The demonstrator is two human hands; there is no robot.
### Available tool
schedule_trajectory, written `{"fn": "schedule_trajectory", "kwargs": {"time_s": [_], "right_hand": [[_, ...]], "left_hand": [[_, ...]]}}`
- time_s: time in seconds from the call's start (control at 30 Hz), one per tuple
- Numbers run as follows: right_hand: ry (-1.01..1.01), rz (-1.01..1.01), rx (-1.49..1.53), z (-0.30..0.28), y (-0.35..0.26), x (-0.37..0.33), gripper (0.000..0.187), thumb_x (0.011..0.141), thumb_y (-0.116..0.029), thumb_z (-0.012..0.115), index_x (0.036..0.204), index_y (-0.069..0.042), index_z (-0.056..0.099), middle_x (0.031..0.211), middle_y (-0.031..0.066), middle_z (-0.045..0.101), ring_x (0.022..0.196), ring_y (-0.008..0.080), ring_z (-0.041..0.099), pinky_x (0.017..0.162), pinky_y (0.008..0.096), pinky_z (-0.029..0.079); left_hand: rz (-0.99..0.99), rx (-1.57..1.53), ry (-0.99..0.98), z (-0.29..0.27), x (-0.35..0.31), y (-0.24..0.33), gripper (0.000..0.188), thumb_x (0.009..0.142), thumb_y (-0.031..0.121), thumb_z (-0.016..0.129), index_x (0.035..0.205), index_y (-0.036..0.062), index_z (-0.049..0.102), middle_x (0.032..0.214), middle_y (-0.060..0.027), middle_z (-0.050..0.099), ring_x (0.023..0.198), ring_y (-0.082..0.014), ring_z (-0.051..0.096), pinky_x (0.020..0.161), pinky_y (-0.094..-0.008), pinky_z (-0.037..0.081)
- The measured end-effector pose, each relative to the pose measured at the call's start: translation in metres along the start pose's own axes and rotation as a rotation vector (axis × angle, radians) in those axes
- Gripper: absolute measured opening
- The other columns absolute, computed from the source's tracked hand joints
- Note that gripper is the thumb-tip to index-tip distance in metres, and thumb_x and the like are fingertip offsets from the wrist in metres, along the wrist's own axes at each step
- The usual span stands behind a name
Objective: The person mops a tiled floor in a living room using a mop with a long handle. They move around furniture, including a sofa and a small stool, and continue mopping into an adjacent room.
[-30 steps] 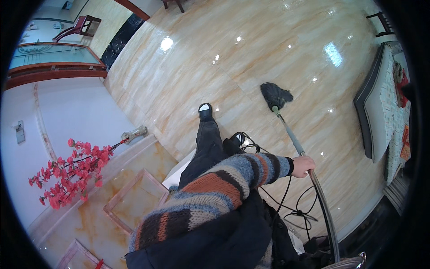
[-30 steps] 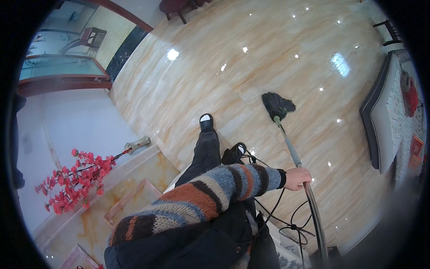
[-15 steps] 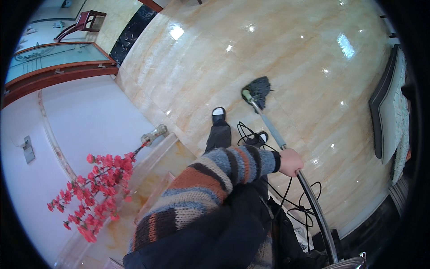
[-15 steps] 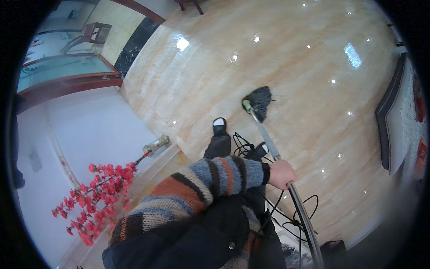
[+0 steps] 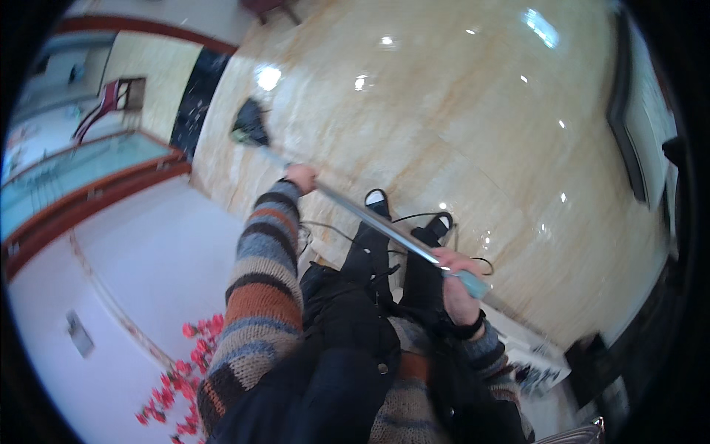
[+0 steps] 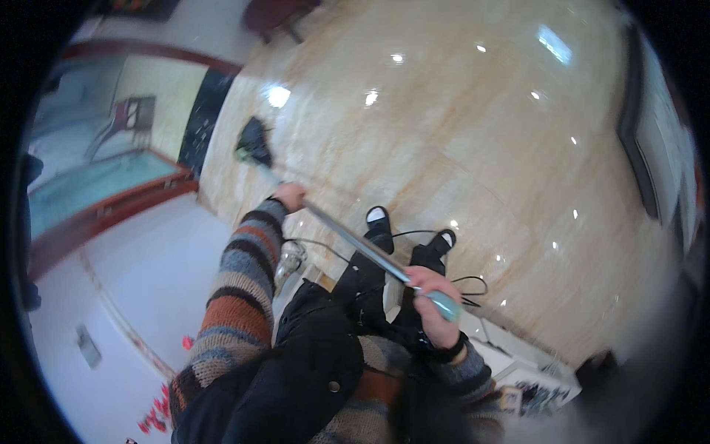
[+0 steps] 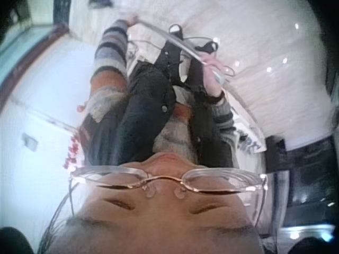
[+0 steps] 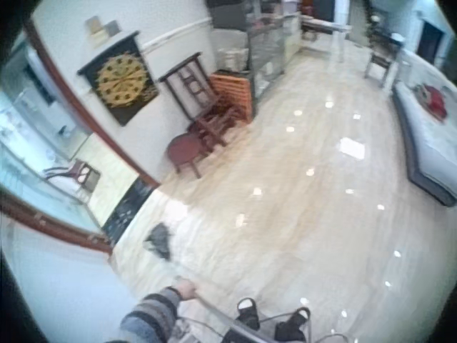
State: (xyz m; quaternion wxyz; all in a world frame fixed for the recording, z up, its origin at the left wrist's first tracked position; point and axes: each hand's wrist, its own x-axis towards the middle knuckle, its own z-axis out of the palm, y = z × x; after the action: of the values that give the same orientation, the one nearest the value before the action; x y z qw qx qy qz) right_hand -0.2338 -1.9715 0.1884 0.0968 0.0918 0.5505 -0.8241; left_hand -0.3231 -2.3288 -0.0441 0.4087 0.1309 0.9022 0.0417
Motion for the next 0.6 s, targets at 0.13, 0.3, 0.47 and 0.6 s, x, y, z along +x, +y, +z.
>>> {"fn": "schedule_trajectory", "kwargs": {"time_s": [0.13,0.3,0.47,0.6], "right_hand": [[0.161,-0.155,0.066,-0.042,-0.031,-0.002,0.004,0.077,-0.005,0.053,0.077,-0.005,0.049,0.079,0.0111,0.055,0.087,0.0286,0.052,0.091,0.0481,0.034],[0.13,-0.338,0.092,-0.098,-0.104,-0.019,0.014,0.074,-0.014,0.058,0.068,-0.008,0.047,0.07,0.0084,0.052,0.074,0.0248,0.053,0.084,0.0463,0.039],[0.169,-0.586,0.084,-0.157,-0.189,-0.077,0.024,0.075,-0.016,0.059,0.057,-0.012,0.043,0.053,0.0004,0.048,0.048,0.0154,0.052,0.067,0.035,0.046],[0.156,-0.757,0.1,-0.229,-0.26,-0.164,0.024,0.073,-0.016,0.062,0.059,-0.014,0.043,0.051,-0.0017,0.049,0.045,0.0076,0.049,0.05,0.0206,0.043]], "left_hand": [[0.135,-0.03,0.143,-0.033,0.005,0.032,0.016,0.063,0.026,0.06,0.061,0.0092,0.058,0.067,-0.0131,0.059,0.07,-0.0321,0.057,0.062,-0.0438,0.045],[0.309,-0.201,0.433,-0.054,0.022,0.152,0.014,0.059,0.017,0.06,0.057,0.0056,0.052,0.063,-0.0161,0.054,0.065,-0.0365,0.052,0.057,-0.046,0.04],[0.47,-0.435,0.496,-0.051,0.032,0.319,0.014,0.056,0.015,0.062,0.057,0.0059,0.051,0.061,-0.0166,0.052,0.066,-0.0365,0.051,0.056,-0.0457,0.038],[0.705,-0.46,0.432,-0.052,0.027,0.468,0.011,0.055,0.011,0.06,0.055,0.0061,0.05,0.06,-0.0155,0.052,0.063,-0.0366,0.051,0.056,-0.0457,0.038]]}}
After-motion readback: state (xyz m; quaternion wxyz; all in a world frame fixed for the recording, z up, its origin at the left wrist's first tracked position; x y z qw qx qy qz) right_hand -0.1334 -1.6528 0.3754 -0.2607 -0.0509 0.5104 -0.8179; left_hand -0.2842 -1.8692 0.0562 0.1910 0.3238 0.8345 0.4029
